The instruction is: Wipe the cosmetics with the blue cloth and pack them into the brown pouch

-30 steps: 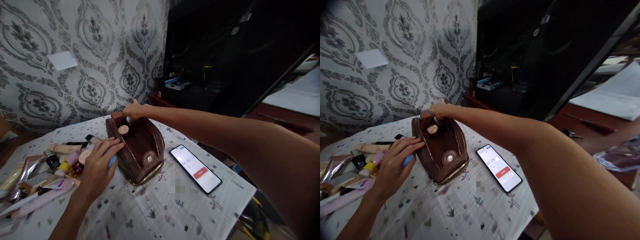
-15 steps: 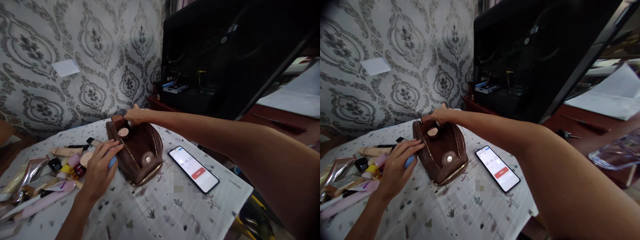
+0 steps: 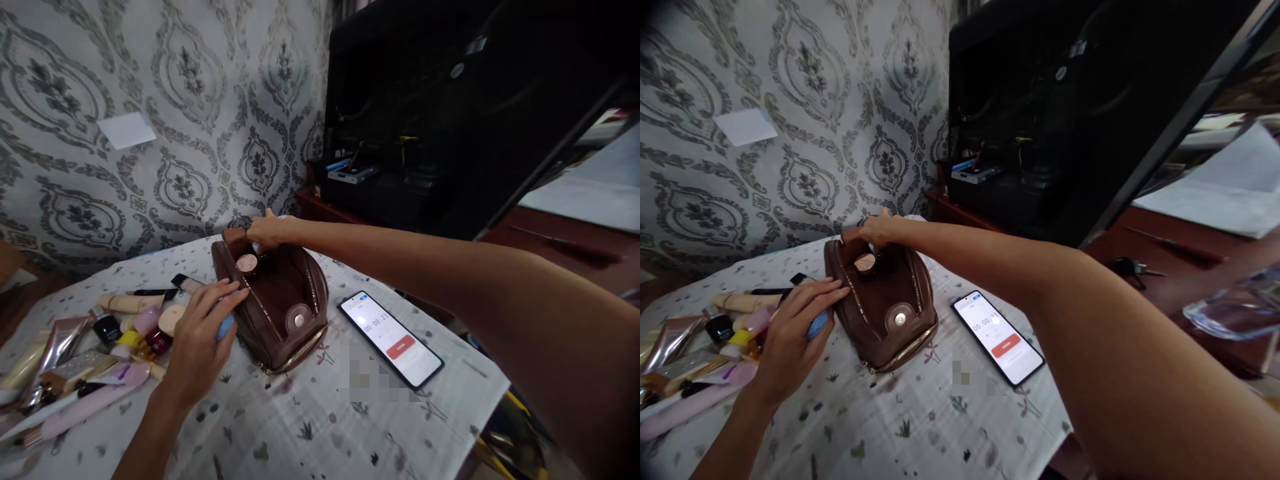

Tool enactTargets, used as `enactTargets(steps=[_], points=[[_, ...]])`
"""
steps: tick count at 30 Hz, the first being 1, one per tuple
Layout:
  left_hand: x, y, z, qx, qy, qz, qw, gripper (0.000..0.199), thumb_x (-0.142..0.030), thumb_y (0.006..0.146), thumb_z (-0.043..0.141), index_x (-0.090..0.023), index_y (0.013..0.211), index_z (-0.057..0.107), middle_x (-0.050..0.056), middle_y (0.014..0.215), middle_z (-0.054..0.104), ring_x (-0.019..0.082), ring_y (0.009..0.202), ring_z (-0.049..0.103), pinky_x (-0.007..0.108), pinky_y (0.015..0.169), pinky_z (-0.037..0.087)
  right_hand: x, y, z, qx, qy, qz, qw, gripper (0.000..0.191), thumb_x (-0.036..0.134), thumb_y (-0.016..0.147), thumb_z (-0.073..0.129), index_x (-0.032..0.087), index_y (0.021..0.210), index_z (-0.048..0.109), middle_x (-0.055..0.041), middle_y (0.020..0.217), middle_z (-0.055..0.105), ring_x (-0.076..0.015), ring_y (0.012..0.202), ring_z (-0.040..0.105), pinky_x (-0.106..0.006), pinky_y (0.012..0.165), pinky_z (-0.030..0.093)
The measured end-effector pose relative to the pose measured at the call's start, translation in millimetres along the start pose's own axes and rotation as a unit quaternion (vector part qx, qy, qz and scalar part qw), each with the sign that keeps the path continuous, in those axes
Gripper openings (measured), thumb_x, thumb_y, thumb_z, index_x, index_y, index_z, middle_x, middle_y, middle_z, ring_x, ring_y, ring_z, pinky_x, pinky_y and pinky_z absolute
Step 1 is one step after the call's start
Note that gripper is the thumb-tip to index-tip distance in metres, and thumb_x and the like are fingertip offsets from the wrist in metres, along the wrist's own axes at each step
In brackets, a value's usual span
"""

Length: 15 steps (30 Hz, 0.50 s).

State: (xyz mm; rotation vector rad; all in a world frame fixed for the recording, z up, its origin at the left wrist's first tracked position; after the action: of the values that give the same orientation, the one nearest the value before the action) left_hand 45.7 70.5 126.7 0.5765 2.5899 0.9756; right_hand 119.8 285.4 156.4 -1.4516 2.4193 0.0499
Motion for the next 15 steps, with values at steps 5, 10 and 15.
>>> enactTargets(steps=[5,10,15], points=[[-1,-2,-0.9,0.002,0.01,0.009,1.0,0.034,-0.008,0.095,0.051,-0.021,0.125,0.061,0.009,0.124,0.067,0.025,0.121,0.058,0.043,0.102,0.05,-2,-2,2,-0.01,-0.006,-0.001,1.0,0.029,0.023,0.09,0.068,0.014,0.118,0.071,-0.0149,0.121,0.072,-0.0317,0.119,0.062,-0.05,0.1,0.046],[-1,-1,-1.4,0.0,0.01,0.017,1.0,0.034,-0.008,0.095,0.051,-0.02,0.124,0.061,0.009,0.123,0.067,0.024,0.12,0.057,0.042,0.102,0.049,-10,-5,2,-0.021,0.004,-0.001,1.0,0.031,0.024,0.093,0.066,0.013,0.121,0.069,-0.0165,0.122,0.071,-0.0331,0.122,0.061,-0.056,0.102,0.044],[0,-1,-0.4,0.007,-0.004,0.015,1.0,0.034,-0.007,0.095,0.052,-0.02,0.125,0.061,0.009,0.124,0.066,0.024,0.121,0.057,0.042,0.104,0.048,-14,-5,6,-0.029,0.014,-0.006,0.999,0.034,0.027,0.093,0.066,0.015,0.125,0.067,-0.0148,0.124,0.07,-0.0324,0.123,0.06,-0.055,0.101,0.043]])
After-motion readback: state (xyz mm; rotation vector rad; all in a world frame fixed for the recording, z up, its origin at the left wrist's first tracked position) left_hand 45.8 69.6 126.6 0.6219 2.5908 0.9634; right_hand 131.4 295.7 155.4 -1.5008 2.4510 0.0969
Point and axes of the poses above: each hand's wrist, its own y-axis towards the middle knuckle, its own z-axis out of the palm, x = y × z, the point moved 4 cm from there along y, towards the middle knuckle
